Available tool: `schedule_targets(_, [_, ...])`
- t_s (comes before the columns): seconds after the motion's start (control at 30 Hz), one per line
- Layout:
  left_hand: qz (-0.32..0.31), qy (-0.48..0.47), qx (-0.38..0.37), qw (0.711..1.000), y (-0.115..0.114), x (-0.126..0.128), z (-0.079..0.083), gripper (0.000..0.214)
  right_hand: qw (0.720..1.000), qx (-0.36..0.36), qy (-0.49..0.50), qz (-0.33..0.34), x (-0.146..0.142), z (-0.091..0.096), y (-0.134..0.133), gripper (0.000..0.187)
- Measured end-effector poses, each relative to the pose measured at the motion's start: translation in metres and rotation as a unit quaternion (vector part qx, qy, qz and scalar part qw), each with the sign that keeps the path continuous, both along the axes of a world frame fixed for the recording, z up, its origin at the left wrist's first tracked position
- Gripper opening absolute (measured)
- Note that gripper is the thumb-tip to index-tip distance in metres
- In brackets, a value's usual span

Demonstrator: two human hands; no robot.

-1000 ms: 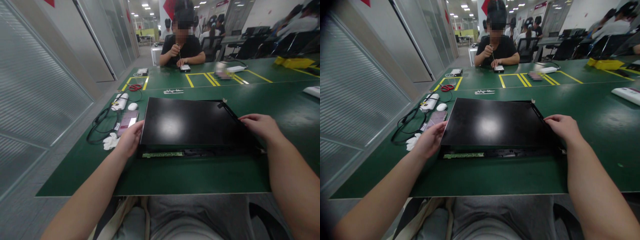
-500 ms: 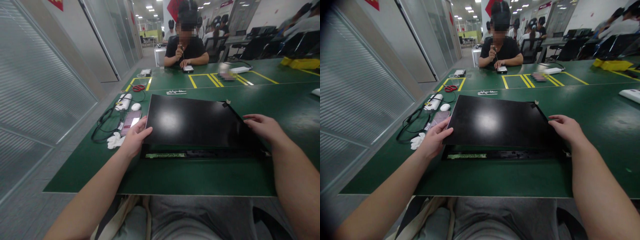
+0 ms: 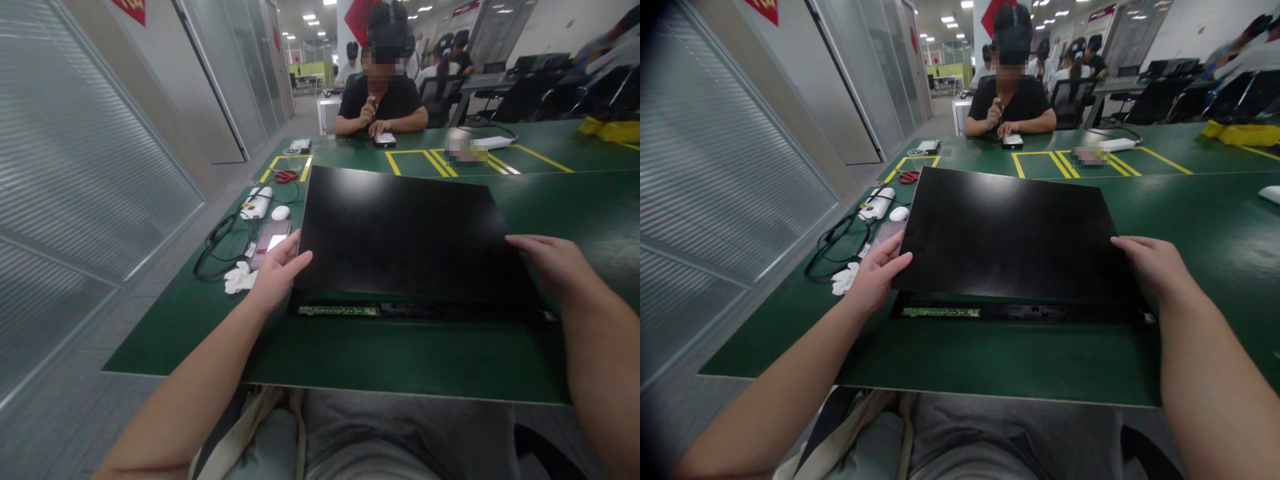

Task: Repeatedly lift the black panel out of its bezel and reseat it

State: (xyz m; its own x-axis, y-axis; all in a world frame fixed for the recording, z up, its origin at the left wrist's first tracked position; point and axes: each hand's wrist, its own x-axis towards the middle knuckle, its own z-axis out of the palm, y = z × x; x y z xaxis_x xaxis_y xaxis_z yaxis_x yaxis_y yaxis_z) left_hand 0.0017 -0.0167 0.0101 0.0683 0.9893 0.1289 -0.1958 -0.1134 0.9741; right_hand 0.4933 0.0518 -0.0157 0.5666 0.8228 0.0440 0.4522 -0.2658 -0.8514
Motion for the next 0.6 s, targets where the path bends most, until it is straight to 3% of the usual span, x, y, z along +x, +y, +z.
schedule_targets(0.07, [0.007, -0.017, -0.015, 1.000, 0.001, -0.001, 0.002, 0.070, 0.989, -0.007, 0.145, -0.017, -0.006, 0.012, -0.008, 0.035])
schedule_targets(0.1, [0.014, -0.023, -0.022, 0.999, 0.001, -0.001, 0.003, 0.069, 0.981, -0.023, 0.195, 0.006, -0.009, 0.019, -0.013, 0.037])
schedule_targets(0.17, [0.028, -0.028, -0.032, 0.999, 0.002, -0.002, 0.006, 0.066, 0.975, 0.036, 0.210, 0.059, -0.014, 0.031, -0.023, 0.046])
schedule_targets(0.23, [0.041, -0.026, -0.034, 0.998, 0.002, -0.002, 0.008, 0.062, 0.970, 0.083, 0.219, 0.066, -0.019, 0.040, -0.031, 0.054])
schedule_targets(0.4, [0.039, 0.005, -0.020, 0.999, -0.001, 0.001, 0.010, 0.061, 0.953, 0.154, 0.238, 0.112, -0.021, 0.042, -0.035, 0.060])
schedule_targets(0.5, [0.060, 0.103, 0.013, 0.993, -0.004, 0.001, 0.008, 0.055, 0.952, 0.203, 0.214, 0.083, -0.014, 0.037, -0.029, 0.057])
schedule_targets(0.6, [0.115, 0.283, 0.088, 0.948, -0.004, -0.003, 0.004, 0.037, 0.948, 0.231, 0.220, 0.022, -0.008, 0.034, -0.023, 0.042])
